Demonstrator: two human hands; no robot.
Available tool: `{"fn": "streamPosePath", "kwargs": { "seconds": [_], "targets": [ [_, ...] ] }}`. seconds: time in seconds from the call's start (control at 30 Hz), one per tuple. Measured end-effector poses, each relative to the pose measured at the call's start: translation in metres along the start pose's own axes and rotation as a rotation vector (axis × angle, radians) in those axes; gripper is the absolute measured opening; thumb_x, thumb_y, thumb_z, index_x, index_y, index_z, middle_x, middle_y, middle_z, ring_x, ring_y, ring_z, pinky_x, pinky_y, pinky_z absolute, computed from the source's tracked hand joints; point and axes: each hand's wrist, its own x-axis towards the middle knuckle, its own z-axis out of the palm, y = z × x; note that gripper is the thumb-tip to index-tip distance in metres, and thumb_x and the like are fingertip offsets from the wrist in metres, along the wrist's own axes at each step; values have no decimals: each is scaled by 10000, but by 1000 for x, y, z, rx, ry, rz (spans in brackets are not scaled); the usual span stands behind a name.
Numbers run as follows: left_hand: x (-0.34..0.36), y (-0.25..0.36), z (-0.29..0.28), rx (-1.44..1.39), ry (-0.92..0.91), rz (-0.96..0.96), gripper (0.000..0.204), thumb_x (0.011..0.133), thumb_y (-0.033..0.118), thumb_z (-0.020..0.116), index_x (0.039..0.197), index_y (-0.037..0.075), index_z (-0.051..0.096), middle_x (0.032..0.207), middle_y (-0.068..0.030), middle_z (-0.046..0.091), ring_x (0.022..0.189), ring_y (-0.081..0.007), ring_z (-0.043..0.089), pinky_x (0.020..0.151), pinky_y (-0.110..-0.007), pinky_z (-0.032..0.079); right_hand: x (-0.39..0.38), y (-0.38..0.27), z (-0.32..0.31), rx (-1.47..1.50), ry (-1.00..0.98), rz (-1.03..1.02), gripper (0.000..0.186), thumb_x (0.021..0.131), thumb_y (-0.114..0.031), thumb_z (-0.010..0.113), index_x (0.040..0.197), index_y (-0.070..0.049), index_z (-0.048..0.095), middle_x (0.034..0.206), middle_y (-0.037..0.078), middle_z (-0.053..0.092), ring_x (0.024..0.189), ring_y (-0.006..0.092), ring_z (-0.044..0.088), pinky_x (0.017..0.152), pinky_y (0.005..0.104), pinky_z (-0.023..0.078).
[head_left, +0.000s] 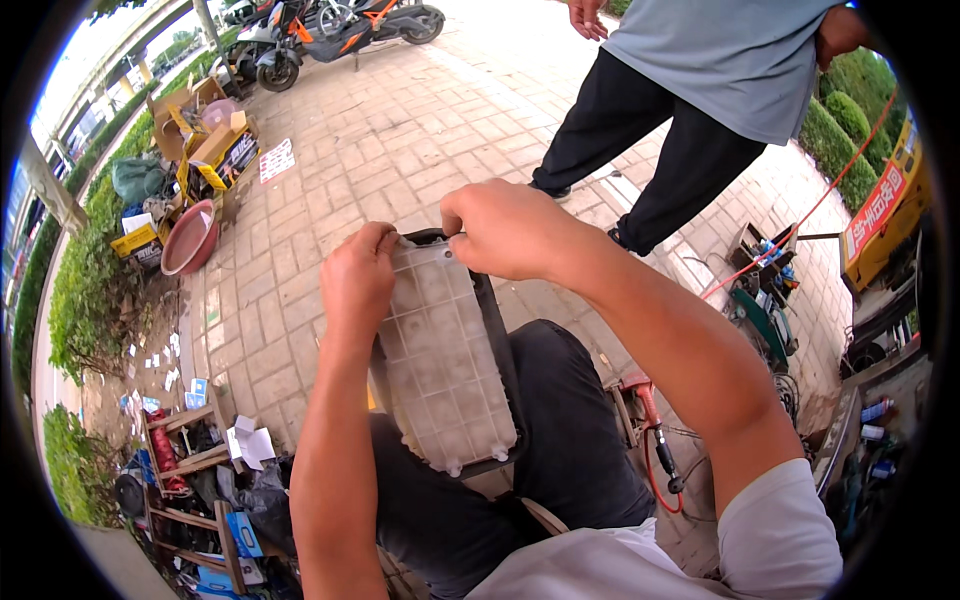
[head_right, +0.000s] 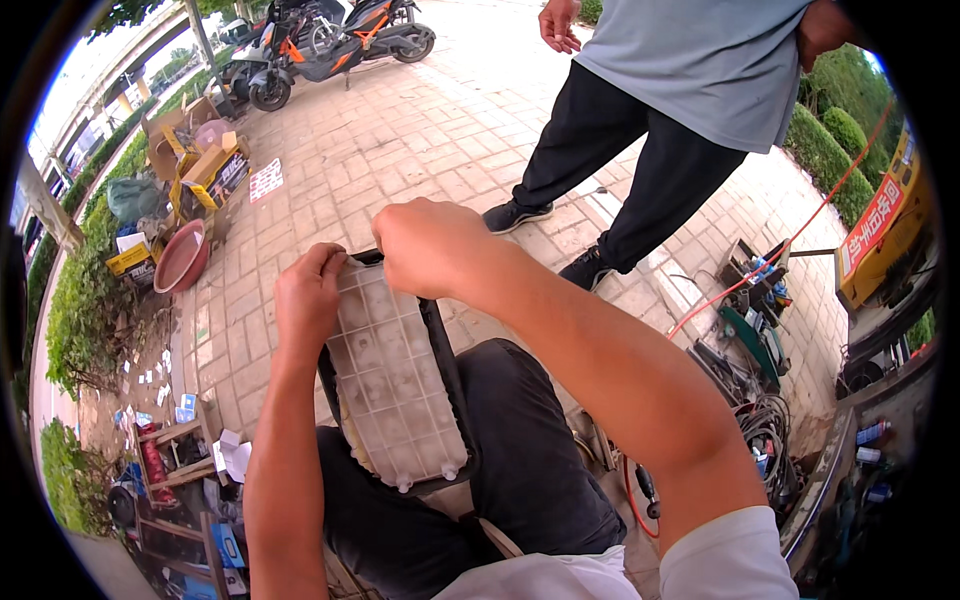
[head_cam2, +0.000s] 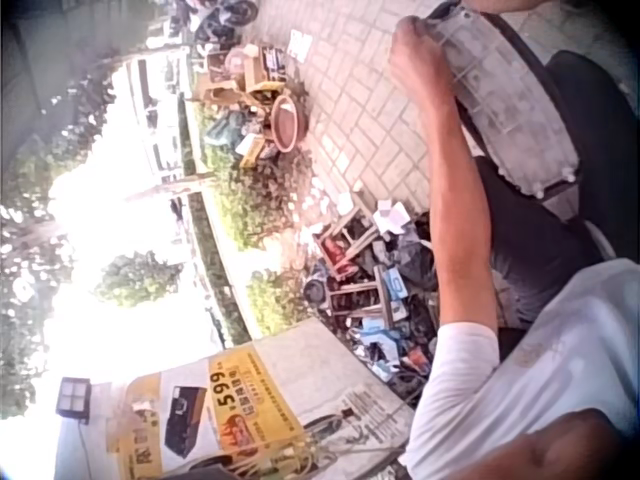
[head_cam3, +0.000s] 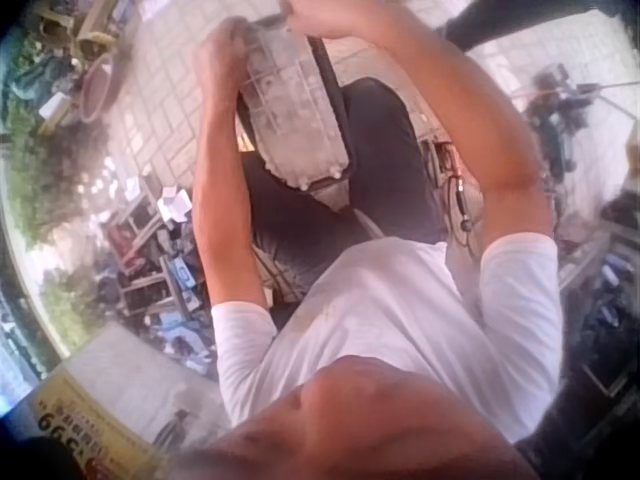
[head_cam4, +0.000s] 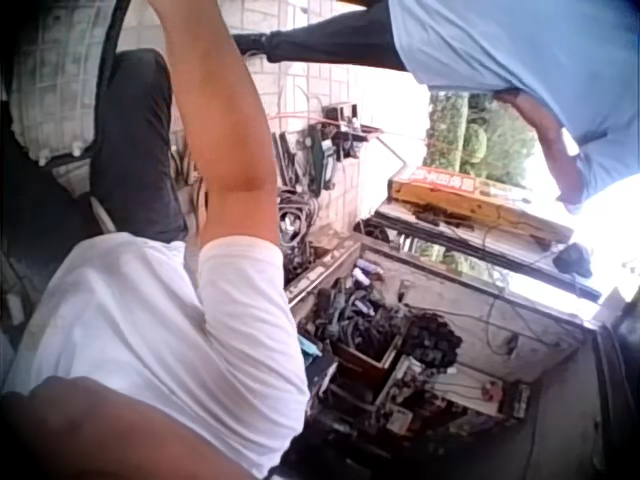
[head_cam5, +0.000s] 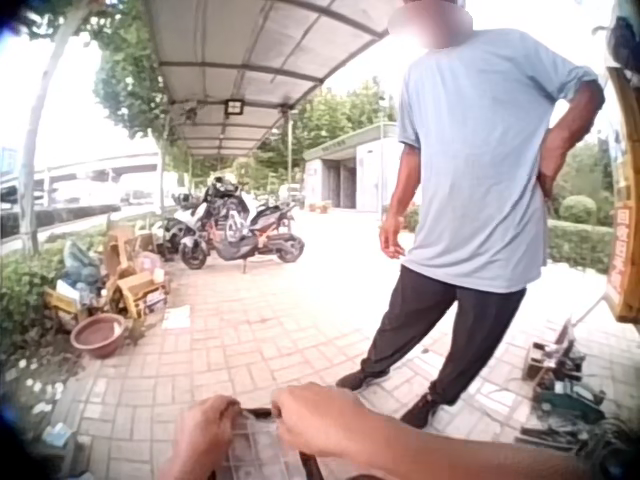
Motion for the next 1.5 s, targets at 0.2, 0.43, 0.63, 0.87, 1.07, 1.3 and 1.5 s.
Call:
{"fn": "streamPosePath", "kwargs": {
  "seconds": [0.2, 0.43, 0.63, 0.87, 1.07, 1.3, 1.5],
  "targets": [
    [-3, -10, 3, -74, 4, -56, 134, 918, 170, 629, 934, 54, 694, 886, -165, 698, 801, -373, 653, 686, -440, 508, -2, -10, 37, -15, 152, 19, 121, 835, -156, 637, 907, -62, 658, 831, 144, 699, 770, 364, 673, 694, 469, 526],
    [-2, -4, 7, -113, 32, -17, 134, 914, 167, 635, 932, 48, 694, 888, -159, 697, 799, -374, 649, 685, -438, 511, -42, -1, 77, 30, 429, -34, 106, 867, -160, 621, 912, -67, 643, 769, 159, 673, 722, 372, 665, 641, 472, 523],
    [-2, -3, 5, -76, 16, -15, 134, 918, 167, 630, 933, 48, 690, 879, -154, 696, 806, -374, 649, 686, -442, 511, -20, 0, 27, -52, 178, -46, 147, 835, -166, 643, 924, -52, 667, 796, 168, 693, 787, 369, 672, 692, 460, 527],
    [-6, -10, 1, -33, 35, -27, 137, 917, 166, 627, 929, 47, 694, 878, -155, 698, 799, -376, 650, 697, -443, 512, -14, -7, 46, -67, 222, -34, 87, 831, -111, 596, 892, -64, 638, 803, 166, 685, 726, 369, 685, 627, 481, 535],
    [-5, -15, 5, -18, 55, -12, 140, 916, 174, 630, 937, 52, 697, 880, -161, 698, 794, -375, 652, 693, -450, 512, -35, -8, 145, -61, 695, 8, 83, 837, -128, 630, 899, -107, 580, 708, 134, 588, 557, 333, 642, 445, 463, 482],
    [-10, -11, -3, 4, 29, -72, 159, 932, 201, 613, 942, 67, 698, 897, -142, 702, 820, -372, 649, 701, -450, 505, -28, 2, 69, 97, 345, -28, 122, 835, -156, 648, 928, -77, 644, 826, 136, 687, 738, 337, 676, 642, 446, 529],
    [-5, -5, 2, -10, 17, -31, 153, 935, 197, 607, 956, 68, 686, 907, -139, 702, 822, -372, 647, 702, -455, 503, 7, 23, 15, 47, 44, -133, 209, 833, -186, 652, 946, -14, 687, 878, 175, 710, 810, 353, 681, 733, 411, 526]
  ]
}}
